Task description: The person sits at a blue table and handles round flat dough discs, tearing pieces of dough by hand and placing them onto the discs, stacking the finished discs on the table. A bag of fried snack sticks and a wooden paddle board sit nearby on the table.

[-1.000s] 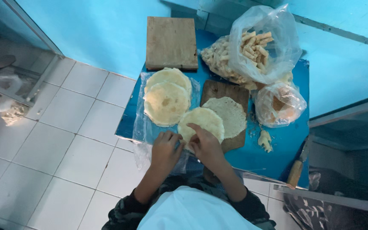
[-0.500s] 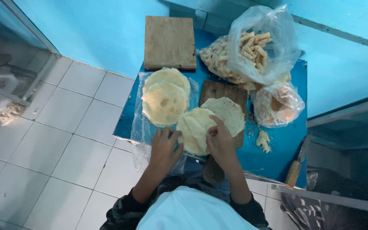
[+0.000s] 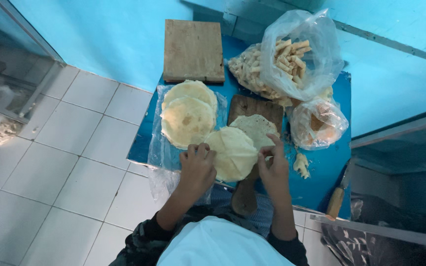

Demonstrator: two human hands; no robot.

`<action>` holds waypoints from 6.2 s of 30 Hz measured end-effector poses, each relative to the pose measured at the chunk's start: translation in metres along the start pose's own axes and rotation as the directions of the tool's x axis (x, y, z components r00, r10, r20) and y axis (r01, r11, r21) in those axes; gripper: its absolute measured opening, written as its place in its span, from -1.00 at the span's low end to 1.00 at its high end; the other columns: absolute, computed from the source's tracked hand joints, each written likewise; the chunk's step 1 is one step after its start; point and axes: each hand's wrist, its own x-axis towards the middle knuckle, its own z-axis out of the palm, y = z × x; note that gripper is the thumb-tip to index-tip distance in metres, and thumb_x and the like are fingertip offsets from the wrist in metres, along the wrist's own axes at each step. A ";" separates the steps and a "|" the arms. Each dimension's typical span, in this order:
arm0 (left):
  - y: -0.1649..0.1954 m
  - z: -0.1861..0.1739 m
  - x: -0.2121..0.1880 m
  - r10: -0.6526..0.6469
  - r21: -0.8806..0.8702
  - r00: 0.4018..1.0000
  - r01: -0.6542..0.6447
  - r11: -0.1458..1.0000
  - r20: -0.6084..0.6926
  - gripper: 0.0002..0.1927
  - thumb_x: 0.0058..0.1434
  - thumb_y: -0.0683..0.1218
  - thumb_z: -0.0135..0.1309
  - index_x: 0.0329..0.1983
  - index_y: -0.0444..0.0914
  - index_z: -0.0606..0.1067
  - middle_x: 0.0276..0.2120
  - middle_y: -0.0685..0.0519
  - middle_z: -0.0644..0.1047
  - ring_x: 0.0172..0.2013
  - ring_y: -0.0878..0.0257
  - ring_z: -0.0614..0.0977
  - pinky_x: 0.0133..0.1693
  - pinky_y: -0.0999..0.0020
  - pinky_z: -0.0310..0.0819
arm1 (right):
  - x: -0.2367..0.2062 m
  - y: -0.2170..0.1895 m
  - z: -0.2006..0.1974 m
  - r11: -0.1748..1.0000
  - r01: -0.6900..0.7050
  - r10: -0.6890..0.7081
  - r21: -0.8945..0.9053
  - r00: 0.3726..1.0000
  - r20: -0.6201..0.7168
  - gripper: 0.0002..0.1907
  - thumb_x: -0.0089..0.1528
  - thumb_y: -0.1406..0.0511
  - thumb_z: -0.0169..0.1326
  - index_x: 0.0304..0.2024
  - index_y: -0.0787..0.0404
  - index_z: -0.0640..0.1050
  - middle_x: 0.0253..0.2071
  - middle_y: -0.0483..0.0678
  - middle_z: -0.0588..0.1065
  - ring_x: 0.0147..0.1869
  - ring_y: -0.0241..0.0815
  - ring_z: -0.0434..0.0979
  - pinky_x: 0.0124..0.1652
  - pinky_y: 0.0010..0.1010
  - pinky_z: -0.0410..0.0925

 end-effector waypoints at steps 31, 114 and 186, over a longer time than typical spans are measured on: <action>-0.030 -0.045 0.102 0.422 -0.307 0.830 -0.321 0.896 0.364 -0.69 0.28 0.01 0.15 0.03 -0.21 0.51 -0.02 -0.04 0.51 0.09 -0.04 0.51 0.11 0.06 0.37 | 0.014 0.052 -0.046 0.768 -0.047 0.259 0.639 0.935 -0.243 -0.43 0.36 0.53 -0.06 0.41 0.21 0.20 0.00 -0.05 0.39 0.04 -0.26 0.51 0.01 -0.42 0.46; -0.024 0.024 0.086 0.644 -0.199 0.746 -0.614 0.764 0.170 -0.83 0.03 -0.19 0.15 -0.28 -0.18 0.50 -0.23 0.05 0.53 -0.06 0.05 0.54 0.17 -0.13 0.28 | -0.001 0.011 -0.028 0.903 0.398 -0.385 -0.163 0.917 0.106 -0.63 0.15 0.47 0.21 0.02 0.21 0.55 -0.18 0.02 0.56 -0.05 0.03 0.56 -0.04 -0.16 0.40; -0.042 0.094 0.183 0.392 -0.039 0.895 -0.393 0.919 0.213 -0.80 -0.01 -0.12 0.20 -0.30 -0.23 0.53 -0.26 -0.10 0.55 -0.19 -0.14 0.60 -0.24 -0.08 0.47 | 0.093 0.043 -0.007 0.975 0.202 -0.212 0.093 0.971 0.113 -0.37 0.11 0.43 0.30 0.22 0.11 0.41 -0.19 -0.08 0.59 -0.11 -0.14 0.65 -0.11 -0.30 0.47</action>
